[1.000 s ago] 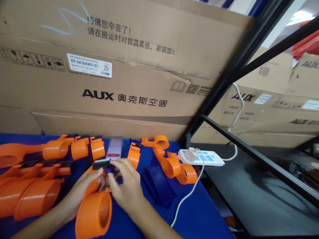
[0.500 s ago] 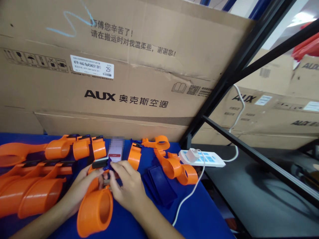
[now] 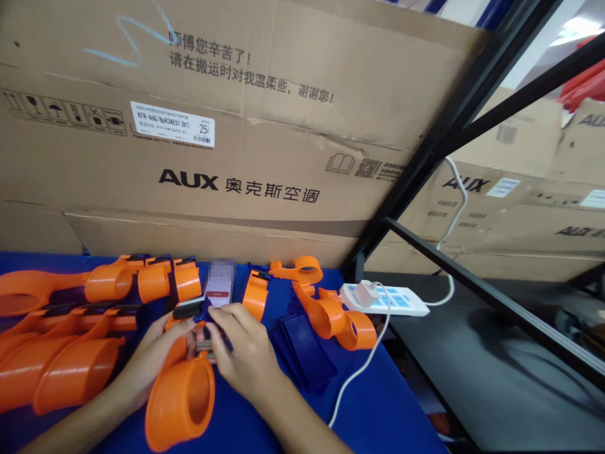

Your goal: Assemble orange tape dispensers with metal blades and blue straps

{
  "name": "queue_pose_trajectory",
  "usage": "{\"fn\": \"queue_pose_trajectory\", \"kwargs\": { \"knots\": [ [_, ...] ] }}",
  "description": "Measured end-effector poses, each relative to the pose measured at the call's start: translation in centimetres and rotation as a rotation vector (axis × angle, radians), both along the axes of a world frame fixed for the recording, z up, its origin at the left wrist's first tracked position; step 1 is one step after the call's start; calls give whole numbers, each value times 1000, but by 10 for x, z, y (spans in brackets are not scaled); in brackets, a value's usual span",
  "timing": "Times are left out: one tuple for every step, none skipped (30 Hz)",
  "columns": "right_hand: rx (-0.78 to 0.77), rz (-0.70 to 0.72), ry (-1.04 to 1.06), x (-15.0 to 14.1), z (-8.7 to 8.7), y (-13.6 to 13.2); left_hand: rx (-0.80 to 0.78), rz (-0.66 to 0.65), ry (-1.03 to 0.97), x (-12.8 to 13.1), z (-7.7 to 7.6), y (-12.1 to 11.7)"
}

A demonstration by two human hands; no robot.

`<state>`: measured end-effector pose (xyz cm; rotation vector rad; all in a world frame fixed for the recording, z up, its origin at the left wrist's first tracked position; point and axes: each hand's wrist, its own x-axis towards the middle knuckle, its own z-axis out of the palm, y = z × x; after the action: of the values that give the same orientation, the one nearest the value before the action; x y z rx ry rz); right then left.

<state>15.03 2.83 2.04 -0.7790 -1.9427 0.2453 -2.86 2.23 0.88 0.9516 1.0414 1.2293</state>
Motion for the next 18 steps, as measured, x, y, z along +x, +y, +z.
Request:
{"fn": "queue_pose_trajectory", "kwargs": {
  "knots": [
    [0, -2, -1, 0, 0, 0, 1, 2, 4, 0, 0, 0],
    [-1, -2, 0, 0, 0, 0, 2, 5, 5, 0, 0, 0],
    [-1, -3, 1, -1, 0, 0, 1, 8, 3, 1, 0, 0],
    [-2, -2, 5, -1, 0, 0, -3, 12, -3, 1, 0, -1],
    [-4, -2, 10, -1, 0, 0, -9, 16, -11, 1, -1, -1],
    [-7, -2, 14, -1, 0, 0, -15, 20, -20, 1, -2, -1],
    [-11, -1, 18, -1, 0, 1, -21, 23, -29, 1, -3, -1],
    [-14, 1, 20, -1, 0, 1, -25, 23, -37, 1, -3, -1],
    [-16, 4, 19, -1, 0, 1, -26, 21, -39, 0, -3, -1],
    [-17, 11, 15, -1, 0, 1, -25, 15, -37, 0, -3, -1],
    [-17, 17, 12, 0, 0, 2, -22, 8, -33, -1, -3, -1],
    [-18, 23, 9, 0, 0, 2, -19, -1, -27, -1, -3, -1],
    [-19, 29, 8, 1, 0, 2, -15, -7, -21, -1, -2, -1],
    [-21, 32, 10, 1, 1, 2, -13, -12, -16, -1, -1, -1],
    [-24, 35, 15, 1, 1, 3, -12, -13, -15, -1, -1, -1],
    [-30, 38, 21, 1, 1, 3, -14, -12, -18, -1, 0, -2],
    [-35, 41, 26, 1, 0, 3, -17, -10, -21, -1, 0, -2],
    [-40, 45, 32, 1, 0, 3, -20, -7, -23, -1, -1, -2]
  ]
}}
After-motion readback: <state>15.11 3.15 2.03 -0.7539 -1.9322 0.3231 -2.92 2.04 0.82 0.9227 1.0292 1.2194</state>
